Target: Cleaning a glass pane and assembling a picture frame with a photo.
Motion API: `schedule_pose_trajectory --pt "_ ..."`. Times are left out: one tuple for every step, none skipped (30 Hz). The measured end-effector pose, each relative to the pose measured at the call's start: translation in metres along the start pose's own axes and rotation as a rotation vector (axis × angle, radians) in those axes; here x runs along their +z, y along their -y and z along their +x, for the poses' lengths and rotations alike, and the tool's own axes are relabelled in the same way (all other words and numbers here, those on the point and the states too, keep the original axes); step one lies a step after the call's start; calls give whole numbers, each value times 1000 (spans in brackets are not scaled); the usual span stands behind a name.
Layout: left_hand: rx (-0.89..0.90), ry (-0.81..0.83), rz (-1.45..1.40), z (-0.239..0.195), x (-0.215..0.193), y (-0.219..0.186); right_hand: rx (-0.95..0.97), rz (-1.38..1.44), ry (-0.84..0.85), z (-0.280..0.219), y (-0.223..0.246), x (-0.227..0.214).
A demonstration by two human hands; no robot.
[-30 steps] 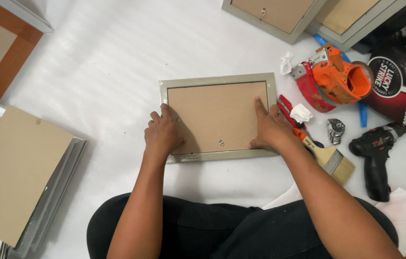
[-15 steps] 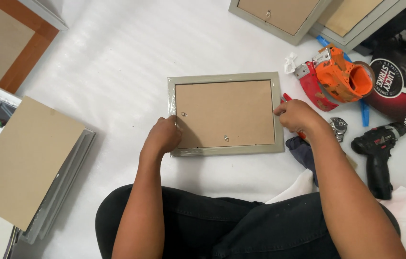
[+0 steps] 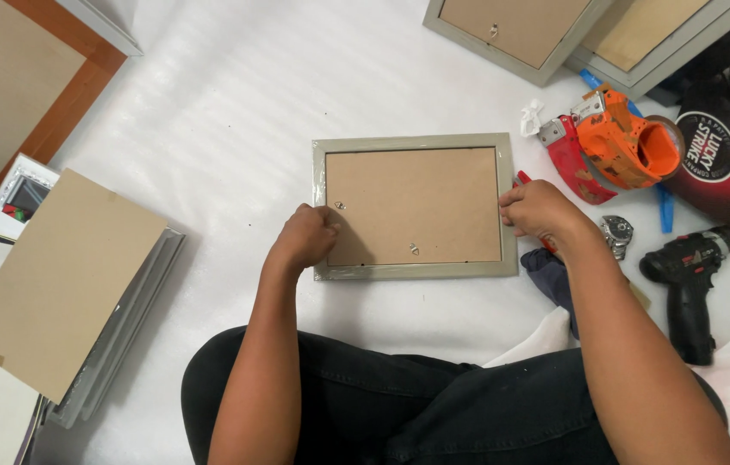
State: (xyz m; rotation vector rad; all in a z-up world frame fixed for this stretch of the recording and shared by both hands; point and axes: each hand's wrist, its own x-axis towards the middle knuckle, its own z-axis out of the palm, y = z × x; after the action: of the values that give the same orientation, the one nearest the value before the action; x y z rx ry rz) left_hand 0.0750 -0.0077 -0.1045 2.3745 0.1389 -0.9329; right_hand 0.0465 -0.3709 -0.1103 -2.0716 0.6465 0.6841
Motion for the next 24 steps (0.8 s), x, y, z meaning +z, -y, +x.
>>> schedule_pose_trajectory --pt "8 10 -34 1 0 0 -17 15 -1 7 -6 1" --pt "11 13 -33 -1 -1 -2 -14 16 -4 10 -10 0" --pt "2 14 -50 -3 -3 -2 -25 19 -1 13 -13 1" --pt "-8 15 -67 -6 -4 -3 -36 23 2 16 -16 1" --pt "-9 14 -67 -7 -4 -3 -37 23 3 14 -14 2" --pt "-7 13 -76 -7 -3 -3 -41 24 9 11 -11 2" --pt "-4 12 -86 -8 -3 -3 -44 25 13 8 -9 3" --pt "-5 11 -86 -9 -4 -4 -45 26 14 8 -8 2" --pt "-5 12 -91 -10 -5 -6 -46 17 18 7 -8 2" --pt "-5 13 -96 -11 -6 -8 -48 8 22 7 -8 2" --pt "-5 15 -96 -6 -4 -4 -46 8 21 10 -11 2" --pt "-3 15 -99 -2 -3 0 -59 -5 21 12 -13 2" --pt "-2 14 -102 3 -1 4 -74 -19 21 15 -16 2" --pt "-1 16 -102 2 -3 4 -72 -19 21 20 -20 1" --pt "0 20 -87 2 -4 4 -74 -31 31 26 -24 1" --pt "1 24 -73 1 -6 4 -76 -43 40 30 -28 1" --pt "0 25 -73 0 -5 3 -76 -43 41 29 -27 0" --pt "5 21 -68 -1 -4 2 -76 -72 58 28 -27 -1" --pt "14 14 -63 -1 -5 1 -80 -102 73 28 -24 -3" --pt "16 11 -63 -2 -6 -4 -83 -102 71 31 -23 -3" --pt "28 -16 8 -5 -5 -7 -101 -315 86 34 -24 -2" --pt "40 -44 80 -8 -4 -10 -119 -527 101 36 -25 -1" --pt "37 -41 80 -5 4 -8 -116 -528 105 35 -26 8" --pt "32 -70 166 -2 11 -5 -103 -554 69 34 -27 16"
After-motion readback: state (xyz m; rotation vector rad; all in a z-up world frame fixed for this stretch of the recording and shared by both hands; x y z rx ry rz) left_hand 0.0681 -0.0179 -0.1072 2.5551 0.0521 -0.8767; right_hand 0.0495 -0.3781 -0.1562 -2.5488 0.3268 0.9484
